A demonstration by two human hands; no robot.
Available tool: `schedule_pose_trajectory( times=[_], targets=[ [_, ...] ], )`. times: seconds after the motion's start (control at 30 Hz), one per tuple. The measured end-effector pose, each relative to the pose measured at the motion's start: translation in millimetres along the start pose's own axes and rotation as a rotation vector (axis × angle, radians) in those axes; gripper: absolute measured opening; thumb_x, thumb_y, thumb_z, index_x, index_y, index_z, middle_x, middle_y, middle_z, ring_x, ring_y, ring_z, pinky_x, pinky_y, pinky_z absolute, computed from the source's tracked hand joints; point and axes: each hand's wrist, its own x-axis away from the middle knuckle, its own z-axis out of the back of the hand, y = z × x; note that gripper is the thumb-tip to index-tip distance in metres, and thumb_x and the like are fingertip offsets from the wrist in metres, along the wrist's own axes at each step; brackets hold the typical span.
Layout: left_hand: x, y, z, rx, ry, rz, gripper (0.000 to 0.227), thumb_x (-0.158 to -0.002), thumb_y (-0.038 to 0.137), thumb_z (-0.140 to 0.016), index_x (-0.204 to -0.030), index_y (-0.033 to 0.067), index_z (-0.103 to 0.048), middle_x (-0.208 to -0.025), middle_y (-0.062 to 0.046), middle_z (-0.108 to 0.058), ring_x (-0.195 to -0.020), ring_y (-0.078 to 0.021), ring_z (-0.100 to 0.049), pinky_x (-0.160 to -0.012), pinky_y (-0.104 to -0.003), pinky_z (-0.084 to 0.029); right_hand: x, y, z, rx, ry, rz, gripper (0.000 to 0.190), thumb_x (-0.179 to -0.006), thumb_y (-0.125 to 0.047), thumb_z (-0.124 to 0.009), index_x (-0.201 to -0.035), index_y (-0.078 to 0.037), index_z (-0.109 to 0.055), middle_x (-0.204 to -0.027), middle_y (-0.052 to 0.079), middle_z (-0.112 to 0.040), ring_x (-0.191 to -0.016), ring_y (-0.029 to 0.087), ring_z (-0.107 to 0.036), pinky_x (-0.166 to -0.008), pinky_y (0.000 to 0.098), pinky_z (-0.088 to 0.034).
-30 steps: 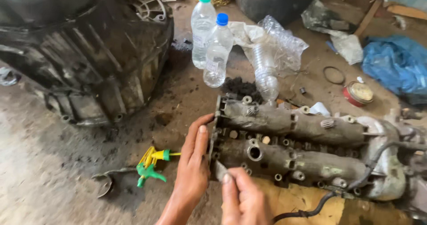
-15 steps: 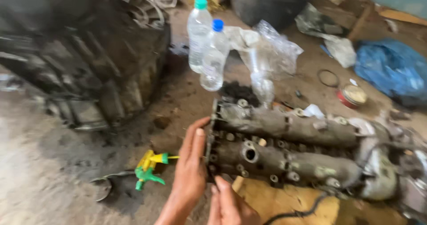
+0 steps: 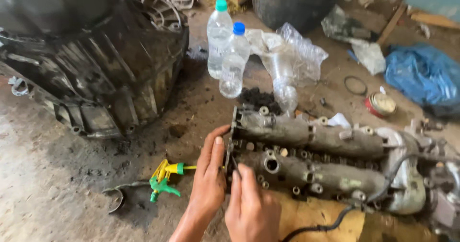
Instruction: The person cleans a disassembled engine cylinder head using a white cloth. They wipe the surface and crevices of the metal part, which is resting on a wooden block in a cluttered workshop.
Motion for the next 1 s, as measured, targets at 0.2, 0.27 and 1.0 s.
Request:
schedule_pose_trajectory(
  times=[0.2,0.27,1.0],
  targets=[
    [4.5,-0.1,1.5,-0.046,0.039,-0.029,0.042,-0.107,0.033,-0.039,-0.134,0.0077,-0.060,-0.134,-0.008,-0.064,-0.127,-0.0178,-0.055,-0.109,-0.029,-0.039,-14.6,21.5,62.6,0.082,-0.156,-0.326,0.026,-0.094,-0.027,-0.062,-0.120,-0.021,-0.065,-0.070,0.008,-0.075,-0.063,0.028,-0.072,-0.057,0.0449,-0.056],
    [-0.7,3.0,0.4,-0.027,0.038,-0.030,0.043,-0.107,0.033,-0.039,-0.133,0.0077,-0.061,-0.136,-0.008,-0.062,-0.129,-0.0182,-0.054,-0.109,-0.030,-0.038,-37.8,22.5,78.0,0.231,-0.224,-0.126,0.025,-0.095,-0.026,-0.064,-0.119,-0.020,-0.067,-0.079,0.006,-0.076,-0.073,0.028,-0.073,-0.064,0.0434,-0.056],
    [1.5,-4.6,3.4,-0.205,0.086,-0.101,0.041,-0.107,0.031,-0.039,-0.135,0.0099,-0.061,-0.144,-0.010,-0.058,-0.138,-0.0256,-0.050,-0.114,-0.036,-0.036,-123.4,17.9,88.1,0.411,-0.611,0.735,0.034,-0.083,-0.026,-0.070,-0.113,-0.014,-0.078,-0.087,0.009,-0.060,-0.085,0.029,-0.057,-0.074,0.0426,-0.046]
  ],
)
